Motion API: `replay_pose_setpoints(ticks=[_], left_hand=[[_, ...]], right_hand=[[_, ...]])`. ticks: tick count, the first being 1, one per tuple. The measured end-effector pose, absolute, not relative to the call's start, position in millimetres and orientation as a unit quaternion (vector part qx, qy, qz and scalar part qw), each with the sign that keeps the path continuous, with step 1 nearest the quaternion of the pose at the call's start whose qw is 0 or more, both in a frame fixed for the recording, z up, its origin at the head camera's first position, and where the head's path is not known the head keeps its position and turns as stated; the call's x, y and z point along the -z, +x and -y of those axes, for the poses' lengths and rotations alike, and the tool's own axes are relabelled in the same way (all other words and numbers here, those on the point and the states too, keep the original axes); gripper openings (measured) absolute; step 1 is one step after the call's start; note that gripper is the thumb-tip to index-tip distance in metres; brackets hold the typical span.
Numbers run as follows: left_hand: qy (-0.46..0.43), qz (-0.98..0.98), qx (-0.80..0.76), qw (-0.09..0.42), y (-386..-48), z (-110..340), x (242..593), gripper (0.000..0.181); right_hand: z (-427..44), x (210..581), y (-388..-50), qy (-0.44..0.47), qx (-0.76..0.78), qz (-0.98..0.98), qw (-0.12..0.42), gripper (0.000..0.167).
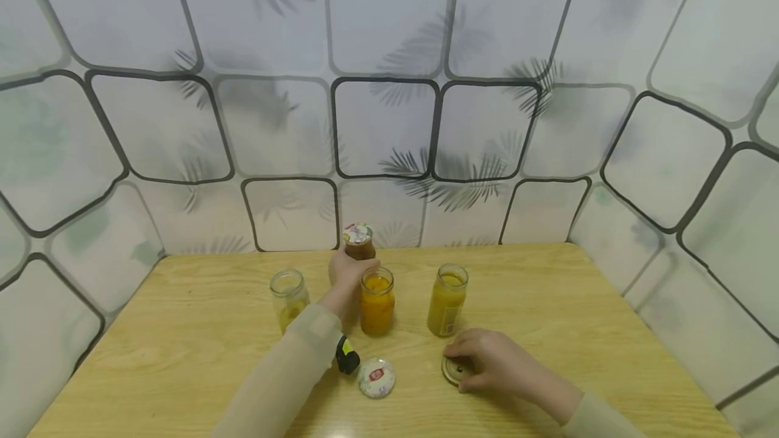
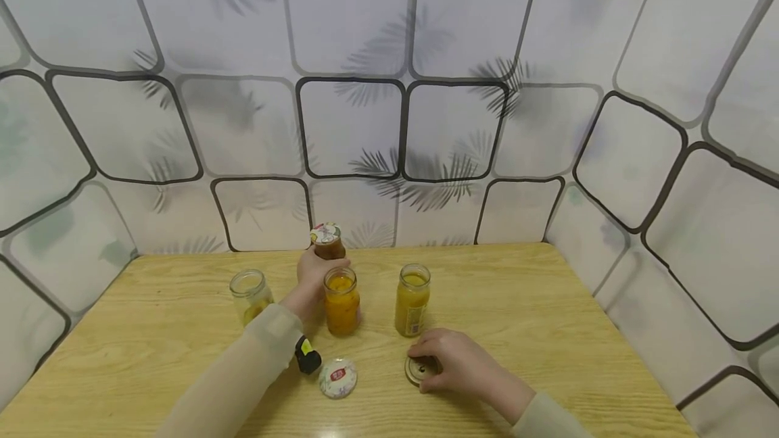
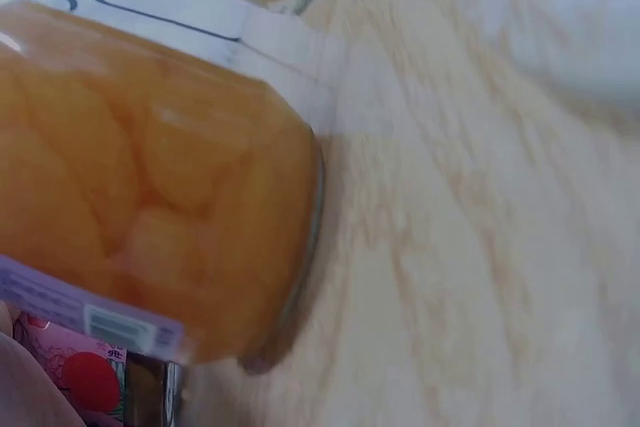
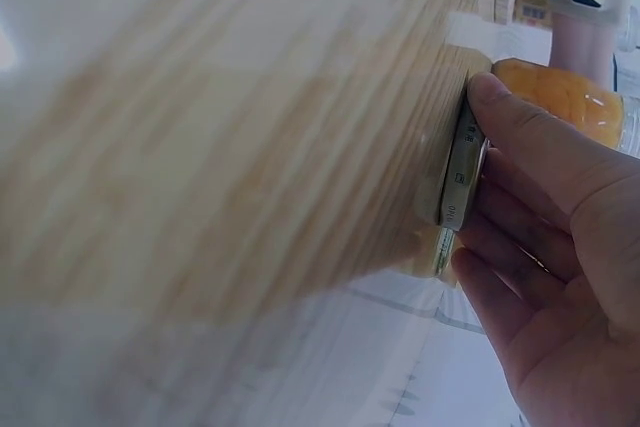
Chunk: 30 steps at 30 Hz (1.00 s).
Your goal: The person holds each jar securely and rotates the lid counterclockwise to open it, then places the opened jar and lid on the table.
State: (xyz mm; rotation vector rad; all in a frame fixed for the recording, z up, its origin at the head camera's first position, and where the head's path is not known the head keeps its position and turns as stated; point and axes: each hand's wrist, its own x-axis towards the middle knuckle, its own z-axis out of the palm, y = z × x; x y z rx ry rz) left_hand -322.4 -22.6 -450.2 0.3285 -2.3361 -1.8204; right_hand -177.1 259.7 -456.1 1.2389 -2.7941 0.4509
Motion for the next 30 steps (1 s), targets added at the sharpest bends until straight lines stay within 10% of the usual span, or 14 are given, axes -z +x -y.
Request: replay_pose_setpoints(ticks=[30], left_hand=[[-0.021,0.815,0.574,0.076,-302.4,27.4,367.2,0.055]], right_hand=[[-258.7,456.4,-176.3,0.391,-0.150,0.908,0.016,0.050]])
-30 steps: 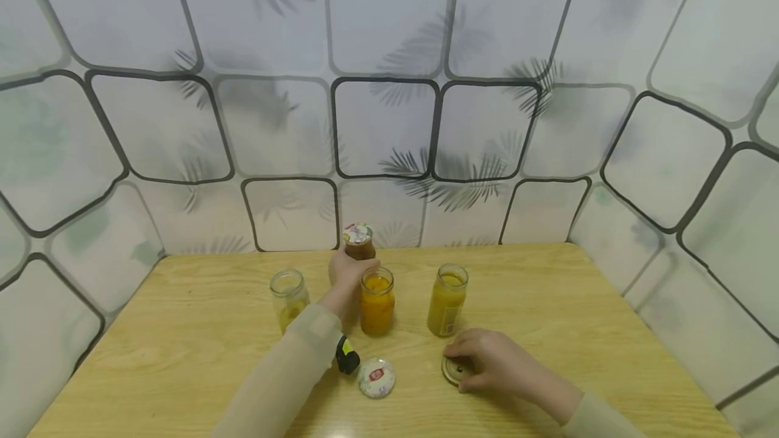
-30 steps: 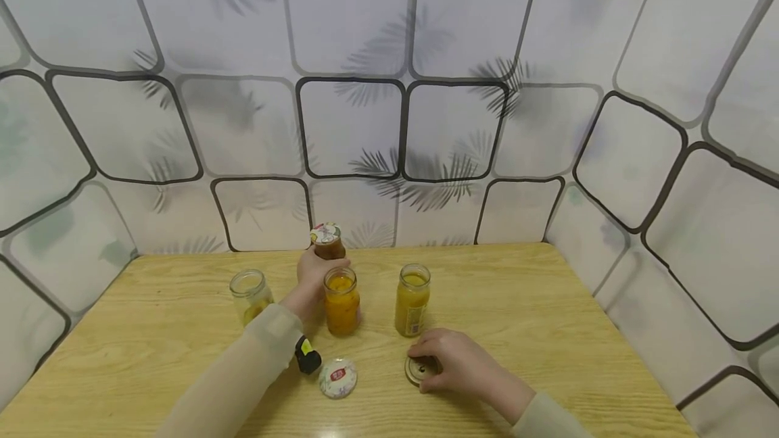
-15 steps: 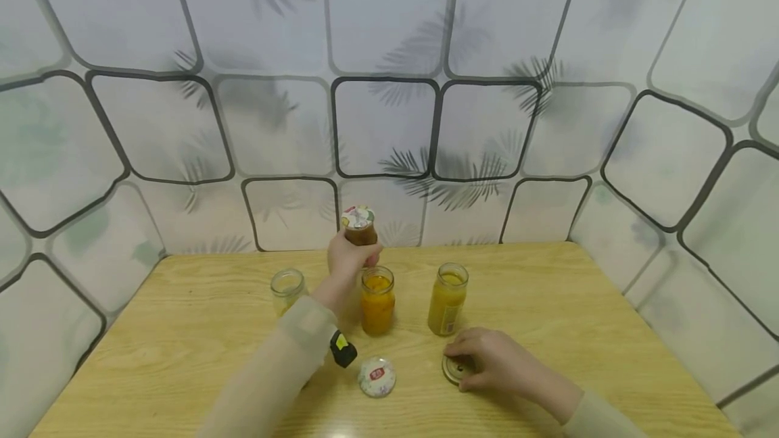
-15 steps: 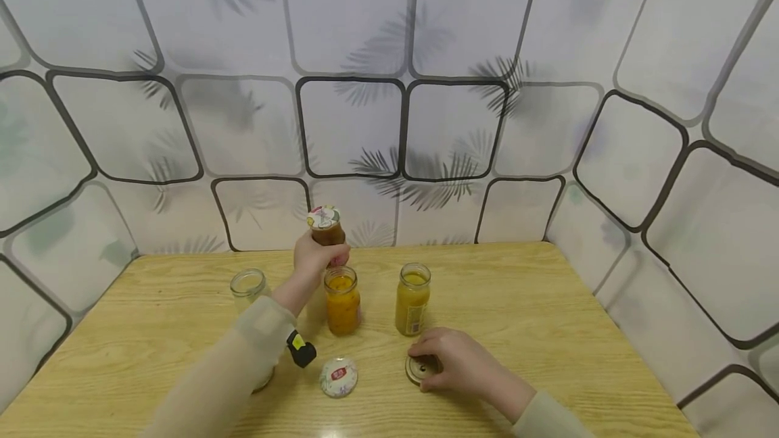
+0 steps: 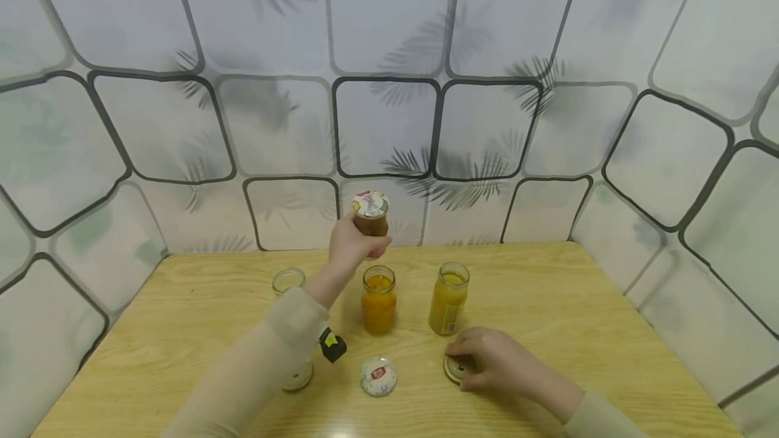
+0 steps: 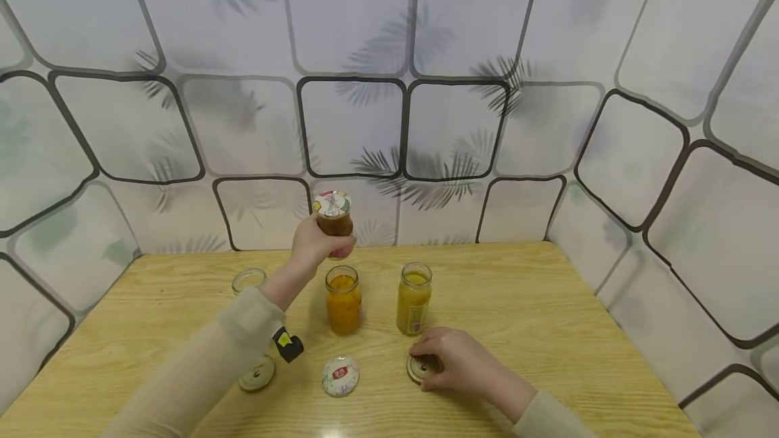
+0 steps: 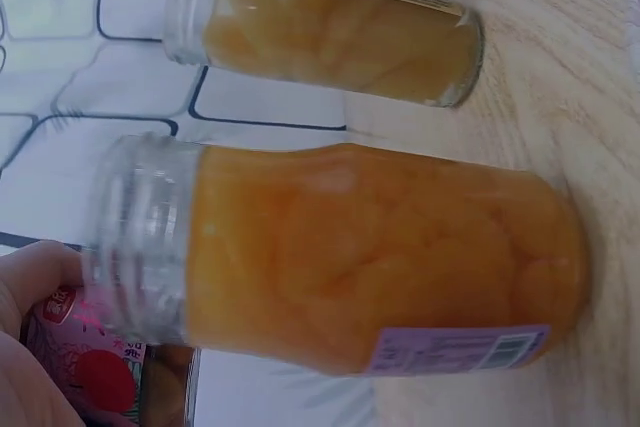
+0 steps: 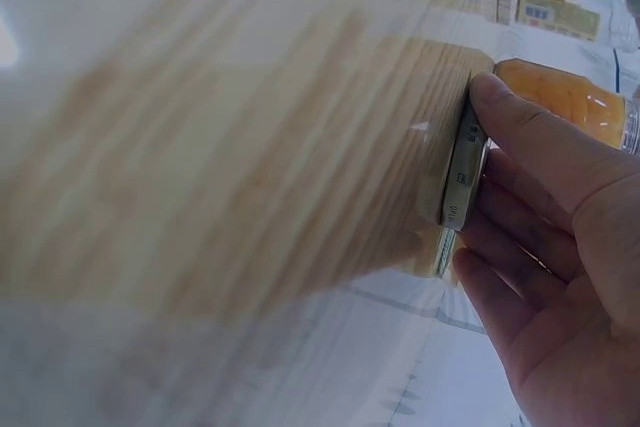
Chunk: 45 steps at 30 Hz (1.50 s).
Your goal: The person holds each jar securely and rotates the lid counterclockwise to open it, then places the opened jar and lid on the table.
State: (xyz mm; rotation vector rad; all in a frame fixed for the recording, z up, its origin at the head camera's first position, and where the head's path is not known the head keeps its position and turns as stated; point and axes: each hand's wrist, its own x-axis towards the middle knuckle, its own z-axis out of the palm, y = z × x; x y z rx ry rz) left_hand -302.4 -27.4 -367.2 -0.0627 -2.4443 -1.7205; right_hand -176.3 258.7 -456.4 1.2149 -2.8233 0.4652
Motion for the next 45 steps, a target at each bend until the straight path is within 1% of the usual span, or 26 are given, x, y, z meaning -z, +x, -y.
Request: replay_pose_setpoints(ticks=[10,17,20,26,36,40,45], left_hand=[[-0.064,0.812,0.580,0.025,-290.5,28.0,330.9,0.059],[-0.081,0.808,0.583,-0.035,-277.0,25.3,309.5,0.069],[-0.093,0.805,0.583,-0.058,-269.2,23.3,303.5,0.069],[-0.109,0.807,0.576,-0.074,-257.8,17.6,299.6,0.067],[-0.136,0.799,0.577,-0.102,-245.6,15.2,306.9,0.063],[-0.155,0.793,0.578,-0.112,-242.8,15.5,308.9,0.059],[-0.164,0.789,0.577,-0.130,-238.7,14.6,309.4,0.062]], right_hand=[[-258.2,456.4,-174.8,0.393,-0.145,0.908,0.017,0.051],[-259.3,457.3,-175.0,0.397,-0.143,0.906,0.027,0.051],[-259.0,457.3,-174.5,0.395,-0.143,0.907,0.022,0.051],[-258.2,457.8,-173.2,0.390,-0.145,0.909,0.017,0.051],[-257.3,456.8,-173.2,0.393,-0.148,0.908,0.013,0.050],[-258.2,458.1,-174.4,0.394,-0.143,0.907,0.025,0.049],[-259.8,459.4,-176.0,0.399,-0.141,0.905,0.037,0.049]])
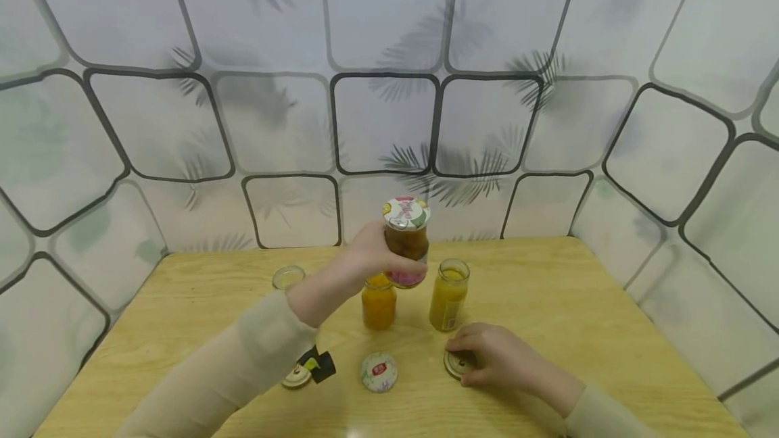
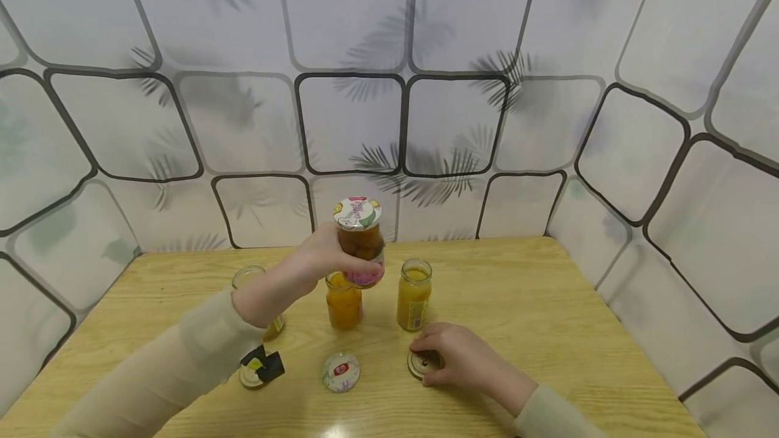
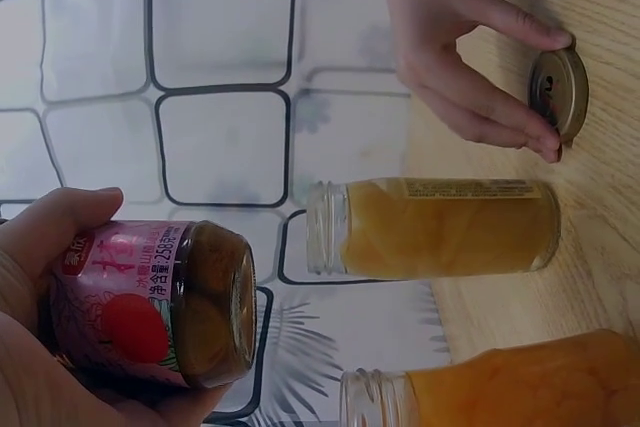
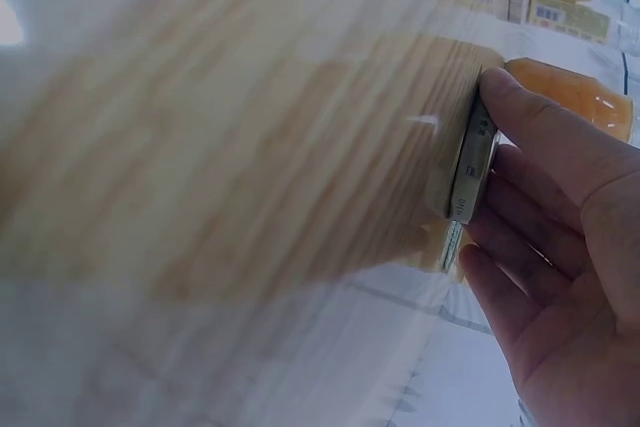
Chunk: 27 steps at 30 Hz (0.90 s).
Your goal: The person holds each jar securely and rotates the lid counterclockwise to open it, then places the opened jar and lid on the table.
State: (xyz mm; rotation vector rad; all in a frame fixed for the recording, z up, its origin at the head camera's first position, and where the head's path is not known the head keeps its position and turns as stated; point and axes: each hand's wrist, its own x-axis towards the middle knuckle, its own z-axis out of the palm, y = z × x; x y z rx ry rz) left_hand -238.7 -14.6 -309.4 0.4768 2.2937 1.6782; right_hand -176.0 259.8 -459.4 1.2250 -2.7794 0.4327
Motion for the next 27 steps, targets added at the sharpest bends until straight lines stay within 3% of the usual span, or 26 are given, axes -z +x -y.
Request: replay_pose_setpoints(ticks=[11,18,27], left_hand=[[0.173,-0.794,-0.565,0.146,-227.0,9.7,314.7,0.067],[0.196,-0.790,-0.561,0.152,-219.4,8.4,325.2,0.066],[0.215,-0.794,-0.546,0.163,-212.9,5.8,336.4,0.061]], right_hand=[[-257.8,455.0,-175.0,0.382,-0.139,0.914,0.007,0.046],[-255.4,453.8,-170.0,0.384,-0.132,0.914,0.016,0.050],[-256.7,439.2,-161.5,0.403,-0.116,0.902,0.099,0.058]])
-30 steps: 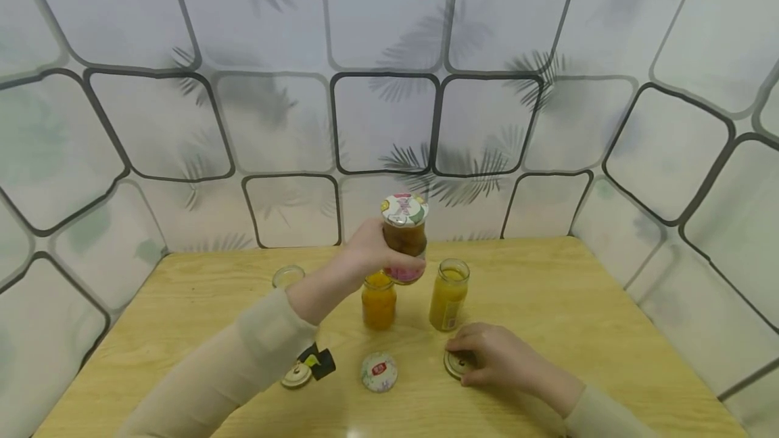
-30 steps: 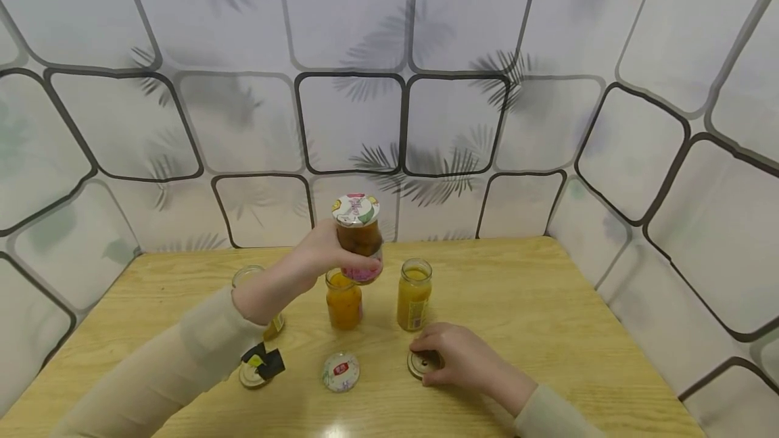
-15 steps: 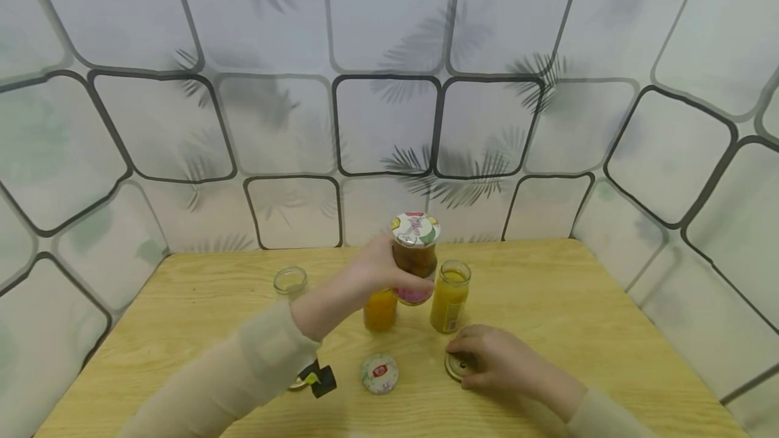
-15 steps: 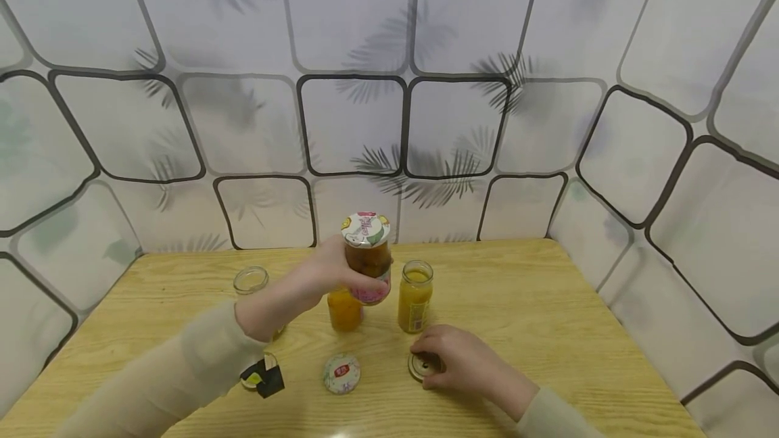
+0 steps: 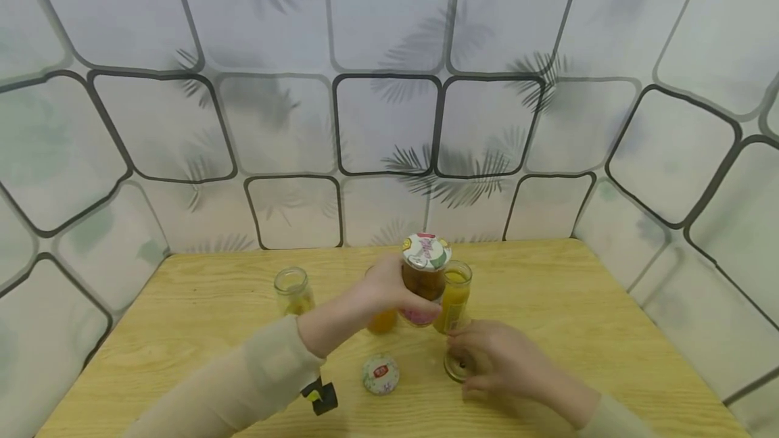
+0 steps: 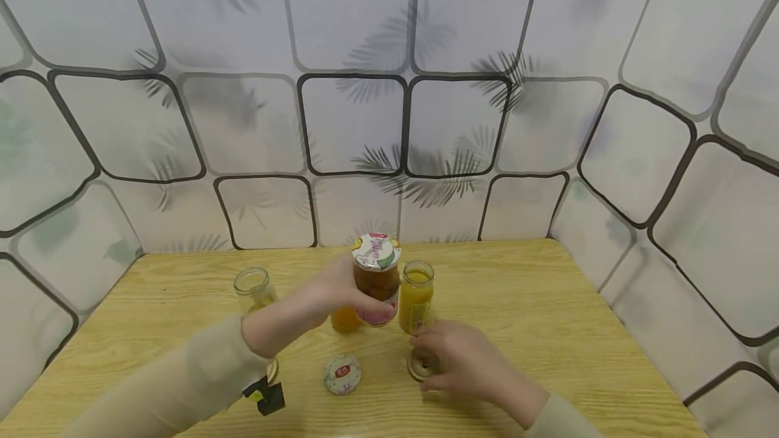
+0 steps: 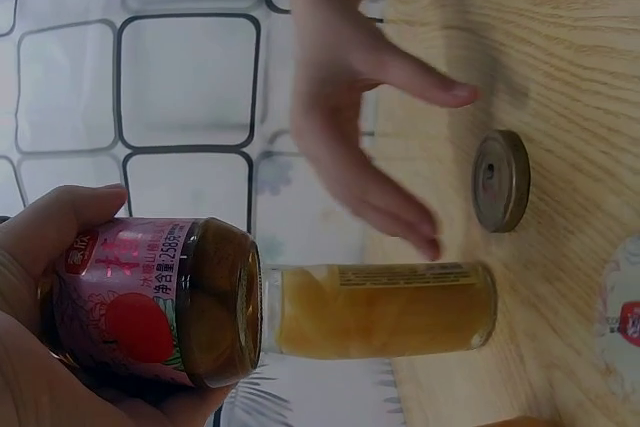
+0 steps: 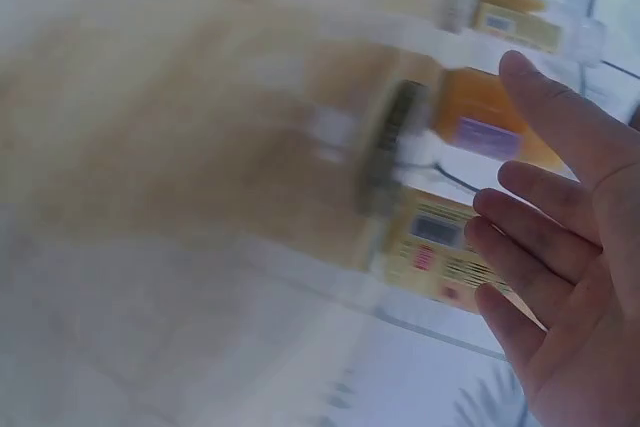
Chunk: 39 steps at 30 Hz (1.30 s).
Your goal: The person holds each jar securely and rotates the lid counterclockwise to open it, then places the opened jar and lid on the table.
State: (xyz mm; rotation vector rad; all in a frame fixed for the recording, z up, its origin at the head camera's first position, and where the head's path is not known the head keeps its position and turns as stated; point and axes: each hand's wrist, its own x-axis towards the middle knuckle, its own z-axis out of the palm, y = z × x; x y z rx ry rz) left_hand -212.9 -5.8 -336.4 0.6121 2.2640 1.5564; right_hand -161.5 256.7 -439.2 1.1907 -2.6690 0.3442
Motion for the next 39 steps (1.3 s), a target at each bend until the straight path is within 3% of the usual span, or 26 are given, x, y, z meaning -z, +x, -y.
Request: replay_pose_setpoints(ticks=[12,28,39], left_hand=[[0.232,-0.770,-0.560,0.201,-203.4,1.4,353.2,0.060],[0.224,-0.764,-0.562,0.222,-195.7,-5.6,362.7,0.059],[0.255,-0.732,-0.582,0.248,-197.0,-11.2,368.9,0.051]], right_hand=[[-259.1,374.8,-161.4,0.412,-0.131,0.868,0.246,0.071],[-244.5,309.4,-162.4,0.412,-0.129,0.859,0.276,0.075],[-224.7,311.2,-162.2,0.413,-0.125,0.868,0.247,0.076]])
